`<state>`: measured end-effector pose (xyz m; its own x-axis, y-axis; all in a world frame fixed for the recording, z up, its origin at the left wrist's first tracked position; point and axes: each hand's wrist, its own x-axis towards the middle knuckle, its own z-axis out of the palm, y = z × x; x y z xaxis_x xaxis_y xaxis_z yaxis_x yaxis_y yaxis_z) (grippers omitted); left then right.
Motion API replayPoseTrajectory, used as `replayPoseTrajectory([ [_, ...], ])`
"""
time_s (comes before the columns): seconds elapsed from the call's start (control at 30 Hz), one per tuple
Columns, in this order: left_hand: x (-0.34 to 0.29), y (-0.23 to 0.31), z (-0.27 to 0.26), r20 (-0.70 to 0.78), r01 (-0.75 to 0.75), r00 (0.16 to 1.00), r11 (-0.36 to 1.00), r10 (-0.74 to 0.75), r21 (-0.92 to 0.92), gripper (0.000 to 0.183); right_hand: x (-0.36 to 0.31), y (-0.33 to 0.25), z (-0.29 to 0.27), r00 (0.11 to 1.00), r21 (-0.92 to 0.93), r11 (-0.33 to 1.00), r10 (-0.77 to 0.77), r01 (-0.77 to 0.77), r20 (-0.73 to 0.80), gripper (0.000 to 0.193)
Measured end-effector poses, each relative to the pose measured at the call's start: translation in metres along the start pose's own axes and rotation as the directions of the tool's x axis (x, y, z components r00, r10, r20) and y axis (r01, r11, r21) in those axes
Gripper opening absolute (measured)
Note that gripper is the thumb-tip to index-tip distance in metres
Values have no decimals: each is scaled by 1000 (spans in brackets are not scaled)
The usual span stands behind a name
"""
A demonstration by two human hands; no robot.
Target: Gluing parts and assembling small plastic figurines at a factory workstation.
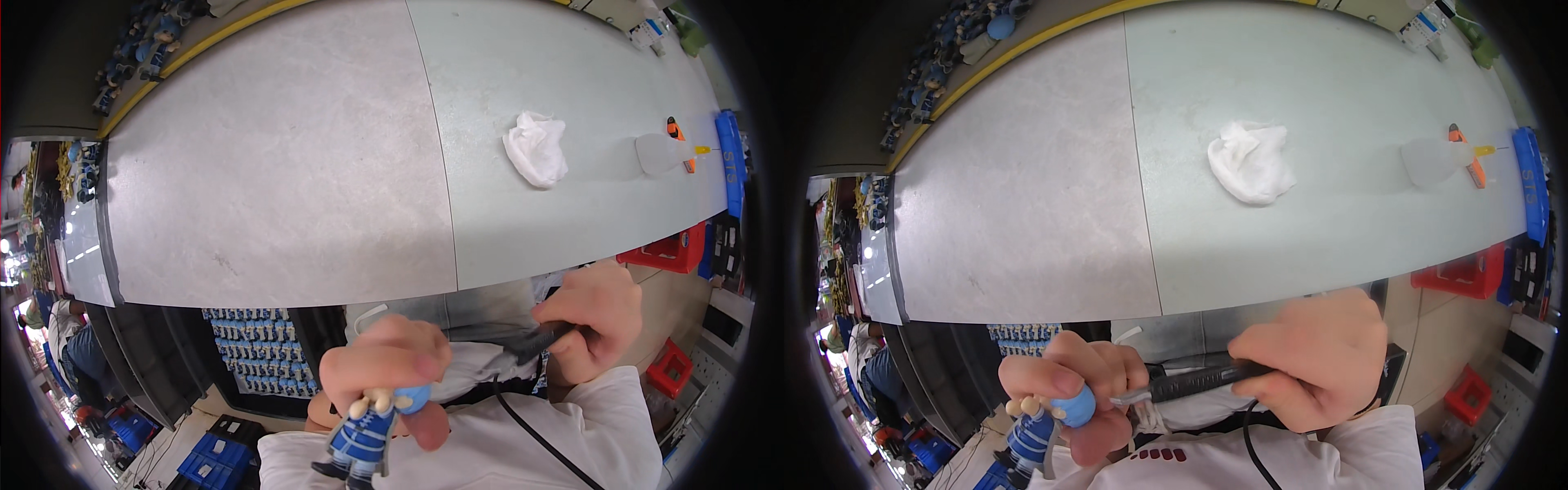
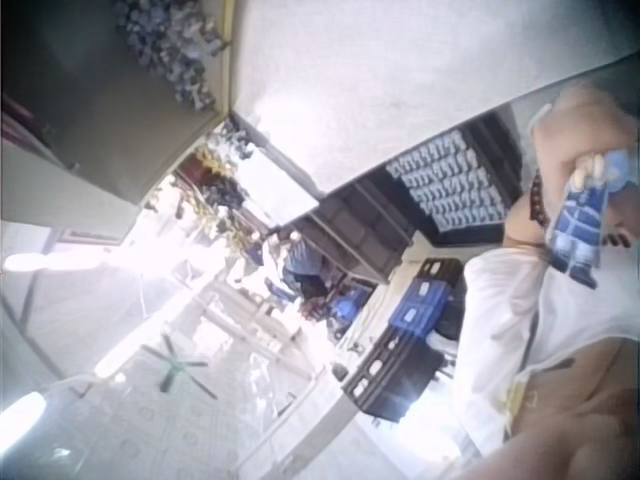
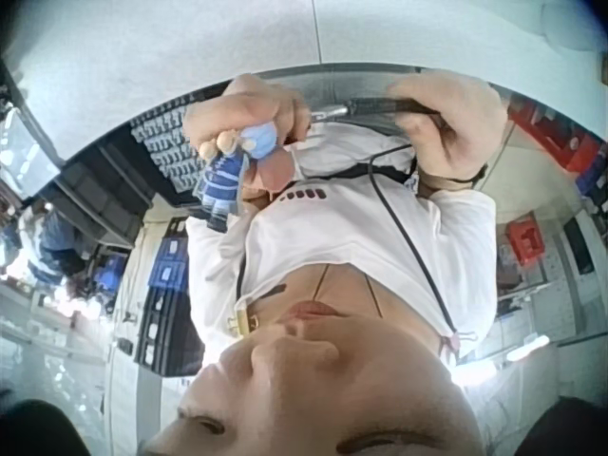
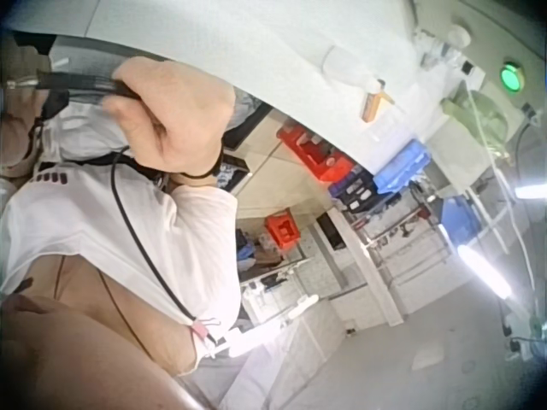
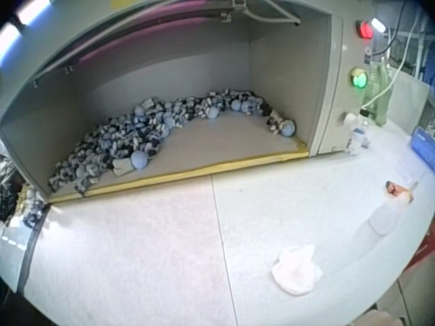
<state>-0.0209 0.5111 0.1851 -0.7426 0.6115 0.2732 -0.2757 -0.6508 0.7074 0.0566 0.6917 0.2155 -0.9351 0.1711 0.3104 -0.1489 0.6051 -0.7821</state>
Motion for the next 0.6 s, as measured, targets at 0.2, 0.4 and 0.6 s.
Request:
replayPoseTrajectory([
  [0.2,-1,2,4,-68,-78,994,995,82,56,46,2,2,-4,993,-46,994,-92,95,69,25],
  [0.4,5,6,0,49,-7,999,997,3,83,47,1,4,-3,982,-21,983,-182,183,54,29],
  [0.6,4,8,3,43,24,999,996,-28,83,47,4,4,3,978,-19,981,-192,194,77,32],
])
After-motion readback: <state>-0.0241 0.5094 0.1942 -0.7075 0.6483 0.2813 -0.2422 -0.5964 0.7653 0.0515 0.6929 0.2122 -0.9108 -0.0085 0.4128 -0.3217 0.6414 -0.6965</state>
